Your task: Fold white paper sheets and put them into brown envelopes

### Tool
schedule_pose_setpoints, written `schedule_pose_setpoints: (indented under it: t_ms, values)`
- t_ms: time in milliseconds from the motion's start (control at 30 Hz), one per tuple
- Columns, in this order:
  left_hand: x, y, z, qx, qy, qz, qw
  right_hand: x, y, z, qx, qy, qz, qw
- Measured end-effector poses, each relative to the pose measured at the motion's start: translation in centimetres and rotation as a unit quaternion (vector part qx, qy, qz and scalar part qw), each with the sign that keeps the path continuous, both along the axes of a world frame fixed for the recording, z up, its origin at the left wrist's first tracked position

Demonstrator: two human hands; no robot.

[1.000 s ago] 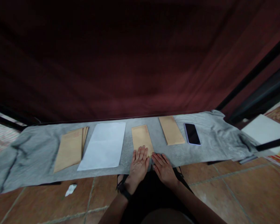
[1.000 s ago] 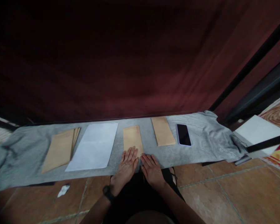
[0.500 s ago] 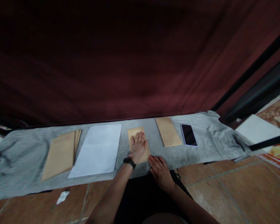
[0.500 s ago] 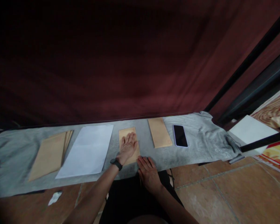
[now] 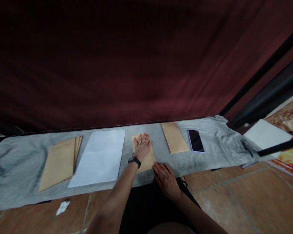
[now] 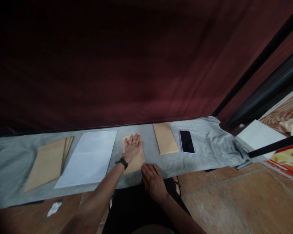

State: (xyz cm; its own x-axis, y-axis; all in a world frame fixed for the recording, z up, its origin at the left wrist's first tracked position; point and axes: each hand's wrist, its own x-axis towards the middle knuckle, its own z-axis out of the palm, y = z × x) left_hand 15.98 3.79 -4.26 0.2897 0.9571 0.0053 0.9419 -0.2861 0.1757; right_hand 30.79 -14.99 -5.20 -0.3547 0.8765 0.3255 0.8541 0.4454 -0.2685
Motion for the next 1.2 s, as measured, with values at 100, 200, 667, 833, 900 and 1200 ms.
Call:
schedule_pose_setpoints:
  t_ms: [100, 200, 667, 833, 900, 1200]
  values:
    - [-0.1, -1.5, 0.2, -0.003, 0.001, -0.017, 1.000, 0.0, 0.0, -0.1, 0.002, 0.003, 0.001, 1.000]
    - [-0.5, -3.6, 0.0, 0.006, 0.001, -0.045, 0.999, 0.0, -0.1, -0.3, 0.006, 0.002, 0.000, 1.000]
    - [-4.0, -17.3, -0.5, 0.128, 0.007, -0.150, 0.980, 0.0, -0.2, -0.8, 0.011, -0.008, -0.003, 1.000]
    - [-4.4, -18.7, 0.1, 0.126, 0.023, -0.132, 0.983, -1.2, 0.1, -0.2, 0.005, -0.003, 0.004, 1.000]
    - [-4.5, -18.8, 0.2, 0.121, 0.024, -0.128, 0.984, -1.7, 0.4, -0.1, 0.001, 0.002, 0.010, 1.000]
    - [-5.3, -19.4, -0.3, 0.128, 0.021, -0.099, 0.987, -0.9, -0.2, -0.4, 0.006, -0.008, 0.002, 1.000]
